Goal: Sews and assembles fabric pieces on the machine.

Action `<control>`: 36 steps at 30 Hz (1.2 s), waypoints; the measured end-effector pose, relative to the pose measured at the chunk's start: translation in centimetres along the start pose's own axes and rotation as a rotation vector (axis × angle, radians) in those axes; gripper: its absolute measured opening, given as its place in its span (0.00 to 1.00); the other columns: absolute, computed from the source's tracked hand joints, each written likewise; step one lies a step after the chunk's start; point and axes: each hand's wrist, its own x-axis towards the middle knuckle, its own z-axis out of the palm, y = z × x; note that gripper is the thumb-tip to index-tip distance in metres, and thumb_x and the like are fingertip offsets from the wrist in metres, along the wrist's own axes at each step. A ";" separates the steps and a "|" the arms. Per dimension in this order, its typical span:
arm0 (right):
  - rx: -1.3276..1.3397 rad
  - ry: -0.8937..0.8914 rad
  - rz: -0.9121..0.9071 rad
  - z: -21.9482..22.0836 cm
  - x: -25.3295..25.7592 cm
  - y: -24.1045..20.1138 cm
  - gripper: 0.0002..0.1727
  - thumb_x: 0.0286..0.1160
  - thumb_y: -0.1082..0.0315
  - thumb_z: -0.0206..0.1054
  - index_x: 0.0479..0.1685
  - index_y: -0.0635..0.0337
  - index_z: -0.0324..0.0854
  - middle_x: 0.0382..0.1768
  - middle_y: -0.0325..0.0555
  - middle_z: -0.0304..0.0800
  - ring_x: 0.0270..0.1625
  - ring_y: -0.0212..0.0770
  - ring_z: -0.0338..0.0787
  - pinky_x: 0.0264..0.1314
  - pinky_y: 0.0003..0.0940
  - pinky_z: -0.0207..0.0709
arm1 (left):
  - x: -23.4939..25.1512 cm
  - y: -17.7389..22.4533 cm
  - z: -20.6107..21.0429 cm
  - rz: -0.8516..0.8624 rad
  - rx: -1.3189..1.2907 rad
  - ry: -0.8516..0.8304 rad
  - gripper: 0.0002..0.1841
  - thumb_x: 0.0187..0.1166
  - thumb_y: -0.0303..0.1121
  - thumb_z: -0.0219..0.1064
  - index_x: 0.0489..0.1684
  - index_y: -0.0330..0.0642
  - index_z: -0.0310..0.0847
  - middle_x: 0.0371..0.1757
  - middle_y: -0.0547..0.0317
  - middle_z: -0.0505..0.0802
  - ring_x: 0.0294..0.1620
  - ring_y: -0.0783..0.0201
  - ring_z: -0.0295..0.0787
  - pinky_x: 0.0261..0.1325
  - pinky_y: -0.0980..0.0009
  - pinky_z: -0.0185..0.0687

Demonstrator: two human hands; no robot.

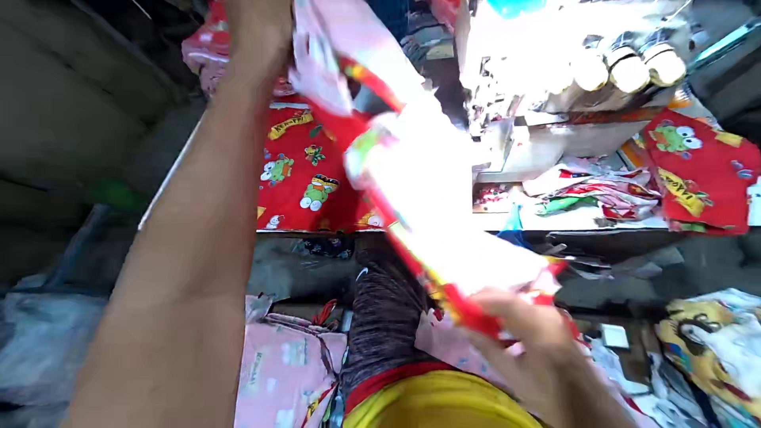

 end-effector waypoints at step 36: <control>-0.075 0.010 0.030 -2.7 10.0 6.3 0.11 0.81 0.67 0.67 0.54 0.63 0.86 0.42 0.41 0.91 0.37 0.26 0.92 0.44 0.22 0.88 | -29.0 -7.1 1.0 -0.049 -0.085 -0.030 0.19 0.77 0.36 0.74 0.62 0.36 0.85 0.63 0.44 0.91 0.62 0.53 0.88 0.65 0.55 0.81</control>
